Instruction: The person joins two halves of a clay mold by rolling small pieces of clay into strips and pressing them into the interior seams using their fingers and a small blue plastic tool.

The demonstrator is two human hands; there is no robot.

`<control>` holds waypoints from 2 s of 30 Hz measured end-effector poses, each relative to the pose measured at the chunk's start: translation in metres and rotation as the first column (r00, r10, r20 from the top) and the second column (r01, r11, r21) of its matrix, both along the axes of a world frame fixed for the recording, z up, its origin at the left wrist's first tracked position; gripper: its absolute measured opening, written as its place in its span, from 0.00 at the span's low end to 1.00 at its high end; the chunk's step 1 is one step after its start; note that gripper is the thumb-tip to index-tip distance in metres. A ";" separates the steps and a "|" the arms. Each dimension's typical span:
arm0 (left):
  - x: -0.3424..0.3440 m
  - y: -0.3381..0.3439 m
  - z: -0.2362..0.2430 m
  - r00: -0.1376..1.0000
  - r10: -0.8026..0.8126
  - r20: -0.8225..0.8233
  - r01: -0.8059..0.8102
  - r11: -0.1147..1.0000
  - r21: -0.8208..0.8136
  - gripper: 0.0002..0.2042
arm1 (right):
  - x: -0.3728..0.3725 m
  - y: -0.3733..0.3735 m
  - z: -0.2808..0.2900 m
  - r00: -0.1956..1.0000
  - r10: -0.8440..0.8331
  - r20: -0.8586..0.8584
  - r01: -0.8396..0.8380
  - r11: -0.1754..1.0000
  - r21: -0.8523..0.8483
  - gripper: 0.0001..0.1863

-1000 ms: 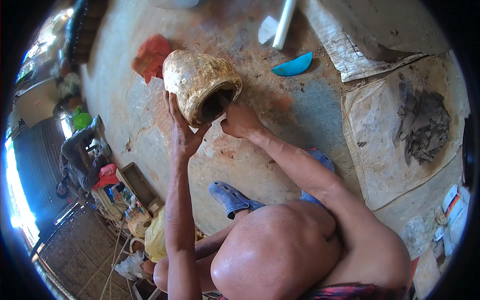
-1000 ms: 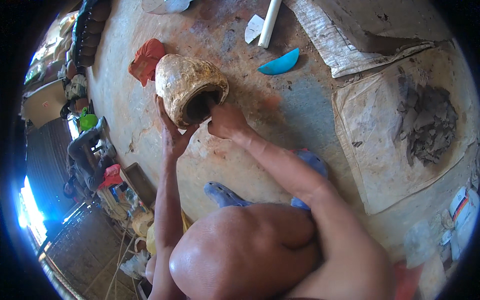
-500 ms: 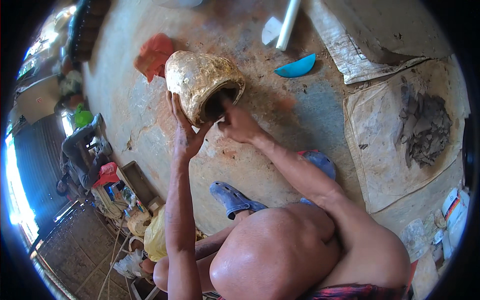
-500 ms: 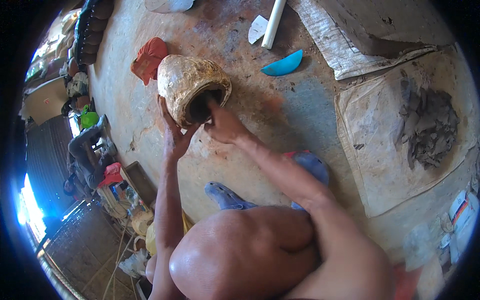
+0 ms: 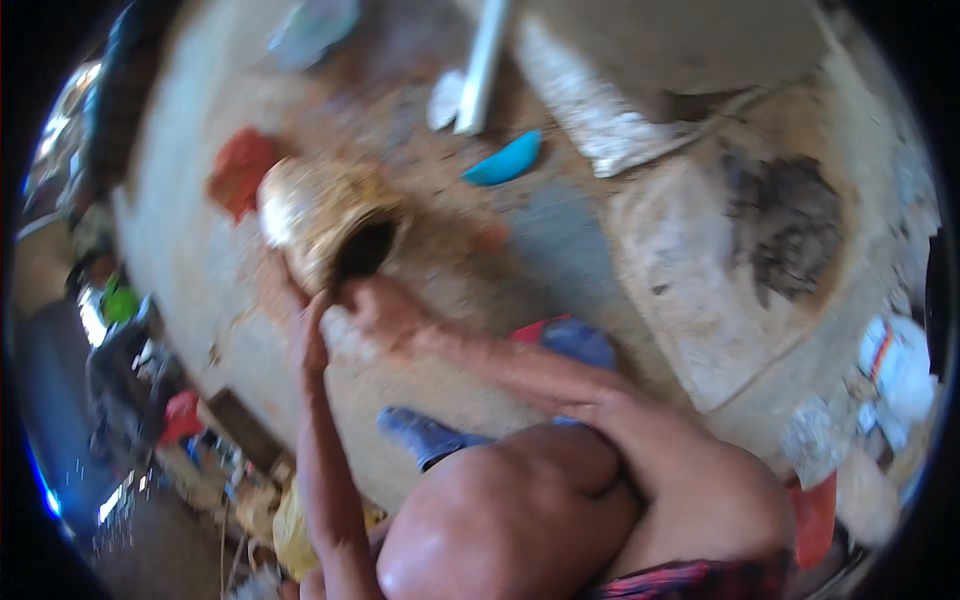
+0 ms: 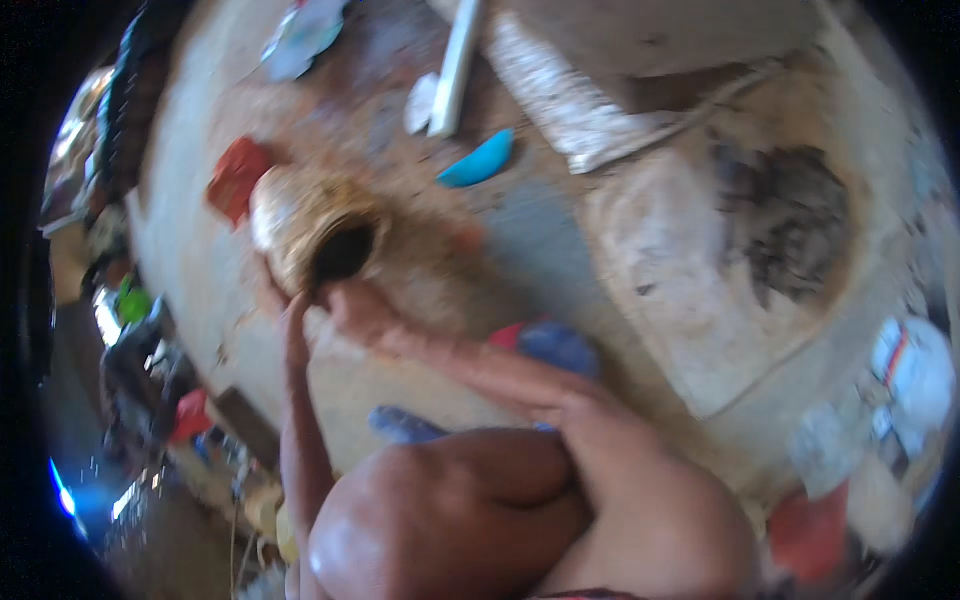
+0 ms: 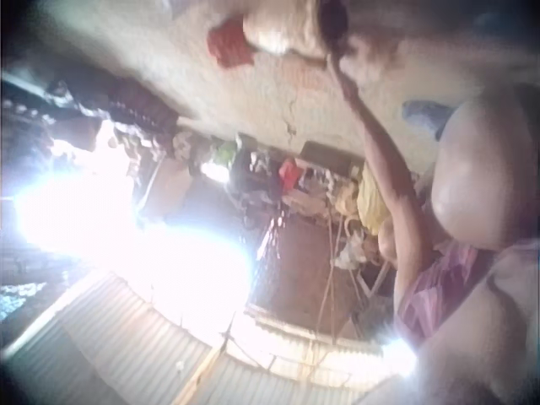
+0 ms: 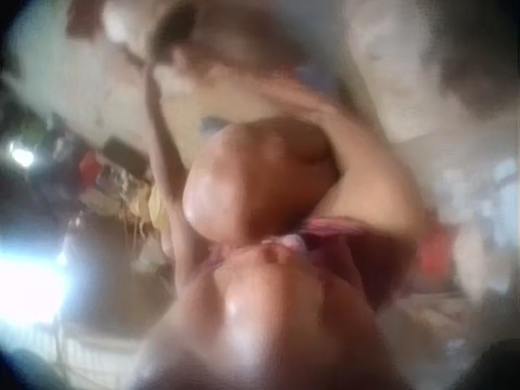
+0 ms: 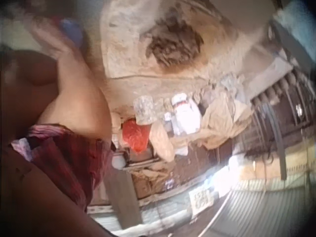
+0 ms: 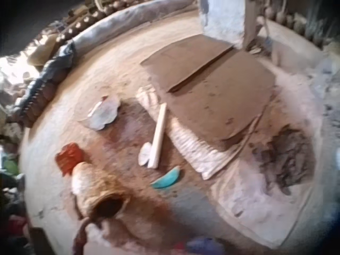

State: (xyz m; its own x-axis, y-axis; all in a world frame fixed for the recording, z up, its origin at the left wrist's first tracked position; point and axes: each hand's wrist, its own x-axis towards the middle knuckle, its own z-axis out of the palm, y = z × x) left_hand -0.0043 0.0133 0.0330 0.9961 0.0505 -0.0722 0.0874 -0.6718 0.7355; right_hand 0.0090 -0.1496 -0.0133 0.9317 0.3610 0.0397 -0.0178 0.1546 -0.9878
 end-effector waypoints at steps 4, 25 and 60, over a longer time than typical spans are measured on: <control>-0.007 0.003 -0.014 0.992 0.116 0.054 -0.108 0.986 -0.125 0.41 | 0.019 -0.058 0.031 0.999 -0.016 0.043 0.019 0.998 -0.061 0.19; 0.007 0.013 -0.015 0.977 -0.031 0.210 0.009 0.995 0.103 0.41 | 0.022 -0.508 0.011 0.718 -0.449 0.531 0.259 -0.536 -0.804 0.34; 0.020 -0.296 0.038 0.967 -0.243 -0.071 -0.108 -0.143 -0.984 0.39 | 0.007 -0.271 0.112 0.820 -0.263 0.509 0.491 0.779 -0.389 0.53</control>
State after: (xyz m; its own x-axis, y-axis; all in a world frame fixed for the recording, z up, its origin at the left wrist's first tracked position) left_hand 0.0155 -0.2829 0.0708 0.9416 -0.3189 -0.1080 0.3255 0.7805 0.5338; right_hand 0.0163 -0.4202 0.0986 0.9294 0.0589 0.3644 0.3523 -0.4368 -0.8277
